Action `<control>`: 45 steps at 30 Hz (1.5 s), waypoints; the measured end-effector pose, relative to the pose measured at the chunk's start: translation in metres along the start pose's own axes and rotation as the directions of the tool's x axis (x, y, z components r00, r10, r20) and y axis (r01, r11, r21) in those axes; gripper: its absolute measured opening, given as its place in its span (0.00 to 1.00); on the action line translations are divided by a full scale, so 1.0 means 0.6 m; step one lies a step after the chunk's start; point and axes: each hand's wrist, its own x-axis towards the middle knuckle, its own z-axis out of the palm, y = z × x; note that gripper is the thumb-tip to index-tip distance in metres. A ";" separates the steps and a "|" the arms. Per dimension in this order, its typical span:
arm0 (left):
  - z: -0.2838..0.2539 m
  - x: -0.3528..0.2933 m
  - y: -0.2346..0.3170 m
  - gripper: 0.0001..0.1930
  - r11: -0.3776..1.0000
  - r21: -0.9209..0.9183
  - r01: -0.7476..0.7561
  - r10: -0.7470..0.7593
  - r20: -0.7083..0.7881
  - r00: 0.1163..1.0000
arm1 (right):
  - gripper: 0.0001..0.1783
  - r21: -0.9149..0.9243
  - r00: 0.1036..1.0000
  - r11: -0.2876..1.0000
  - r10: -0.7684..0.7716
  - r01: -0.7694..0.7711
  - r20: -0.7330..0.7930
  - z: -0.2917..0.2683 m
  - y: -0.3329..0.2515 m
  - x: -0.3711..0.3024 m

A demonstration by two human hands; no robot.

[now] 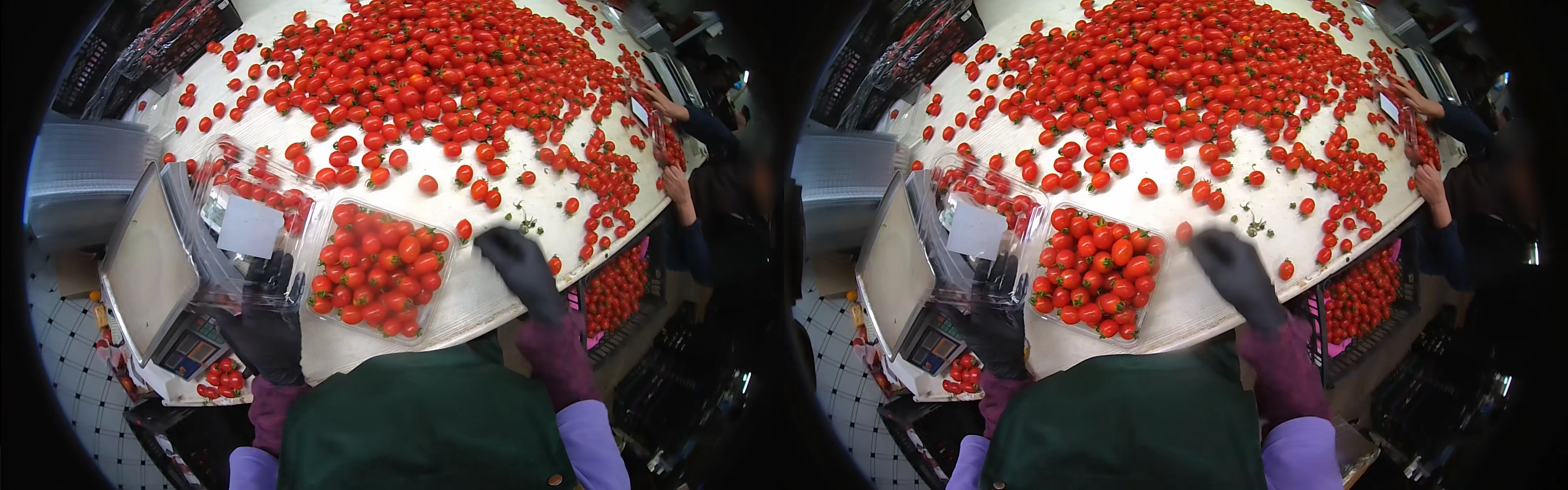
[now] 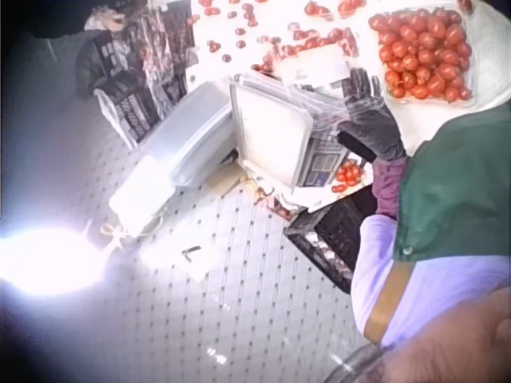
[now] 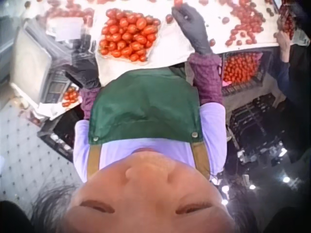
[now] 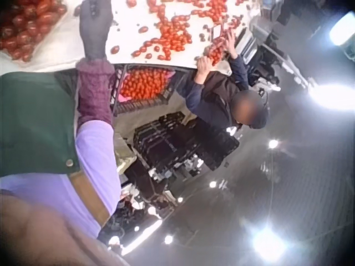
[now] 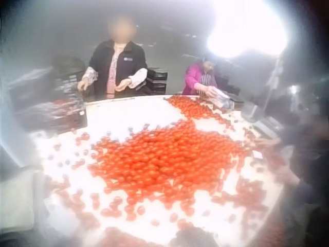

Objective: The person sorts cherry tomatoes from a large pile on a table into clear plastic containers. They wear gloves and handle the tomatoes by hand, occasionally weighing the filled containers on a digital scale before moving them aside.

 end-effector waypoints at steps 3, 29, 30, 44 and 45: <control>0.004 -0.006 -0.032 0.45 0.862 0.494 -0.110 0.149 -0.040 0.988 | 0.15 -0.110 0.988 0.982 -0.153 0.155 0.023 0.030 -0.033 0.107; 0.037 -0.015 -0.014 0.16 0.628 0.775 0.073 0.189 -0.243 0.952 | 0.08 0.339 0.953 0.918 0.111 -0.207 0.282 0.116 0.043 -0.093; 0.040 -0.025 0.000 0.16 0.613 0.788 0.057 0.188 -0.215 0.958 | 0.09 0.340 0.958 0.926 0.066 -0.163 0.280 0.123 0.038 -0.091; 0.000 -0.051 0.443 0.30 -0.003 1.000 -0.022 0.456 0.021 0.890 | 0.10 0.574 0.705 0.818 -0.421 0.023 0.570 0.501 -0.264 -0.030; -0.005 -0.063 0.442 0.34 -0.182 0.977 -0.109 0.384 0.173 0.907 | 0.09 0.556 0.648 0.831 -0.412 -0.022 0.640 0.493 -0.269 -0.023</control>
